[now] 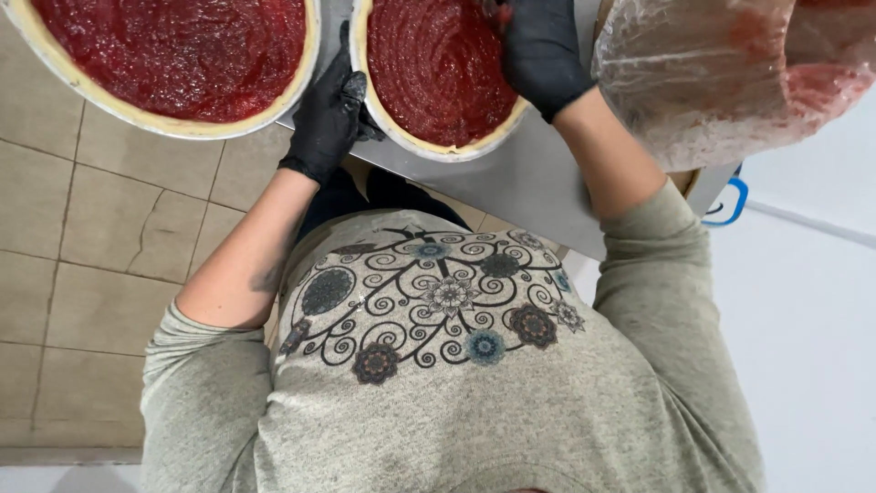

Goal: Filling and spreading red fruit jam into pastry shells using gloved hands.

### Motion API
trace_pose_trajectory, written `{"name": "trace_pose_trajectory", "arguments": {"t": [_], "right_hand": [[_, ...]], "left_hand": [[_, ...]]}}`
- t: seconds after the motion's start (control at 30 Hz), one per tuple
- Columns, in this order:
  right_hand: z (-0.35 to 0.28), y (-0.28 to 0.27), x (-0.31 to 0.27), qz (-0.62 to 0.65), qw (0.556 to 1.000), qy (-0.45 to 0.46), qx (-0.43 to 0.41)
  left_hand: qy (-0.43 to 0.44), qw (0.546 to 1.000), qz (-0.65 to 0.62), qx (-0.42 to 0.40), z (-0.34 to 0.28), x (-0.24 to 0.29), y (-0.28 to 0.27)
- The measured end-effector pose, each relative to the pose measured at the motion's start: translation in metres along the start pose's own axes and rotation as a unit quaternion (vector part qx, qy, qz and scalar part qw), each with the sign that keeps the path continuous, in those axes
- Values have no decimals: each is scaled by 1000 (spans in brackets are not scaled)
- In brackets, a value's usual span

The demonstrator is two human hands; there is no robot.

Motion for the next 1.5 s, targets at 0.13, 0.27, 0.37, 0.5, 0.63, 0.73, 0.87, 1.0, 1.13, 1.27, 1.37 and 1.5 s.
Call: {"name": "trace_pose_trajectory", "arguments": {"t": [0.13,0.27,0.37,0.5,0.63,0.73,0.87,1.0,1.13,1.27,1.37,1.5], "right_hand": [[-36,15,21,-136,989,-3,-50],[-64,5,-27,-254,961,-56,-93],[-81,2,-46,-249,942,0,-225],[-72,5,-76,-160,957,25,-242],[-43,21,-87,-41,986,-91,-136],[-30,29,-88,-20,979,-107,-170],[-23,-5,-80,260,941,80,-204],[-55,-16,-22,27,973,-94,-208],[-26,-36,-22,-117,974,-136,-138],[-22,-15,-32,-59,982,-126,-125],[-31,-8,-26,-35,976,-140,-165],[-7,-14,-5,-88,983,-22,-158]], "left_hand": [[-53,997,-30,44,2,8,1],[37,997,1,74,-1,-23,-3],[31,997,-48,50,2,-26,-3],[-31,997,-63,45,2,-19,-1],[-90,987,-133,33,2,-36,1],[-78,988,-135,26,1,-31,1],[-98,987,-120,28,-1,-22,2],[-58,994,-85,27,-1,-18,1],[-117,989,-79,45,-1,-2,2],[-61,993,-88,42,0,-31,2],[-139,982,-125,38,-1,-8,3],[-42,995,-70,59,-2,-21,1]]}}
Point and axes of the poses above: each hand's wrist, its own z-axis towards the middle knuckle, its own y-axis out of the palm, x = y × z, the point moved 4 cm from there along z, towards the middle knuckle, and after that the axes turned 10 degrees about x, right-handed, at the moved point
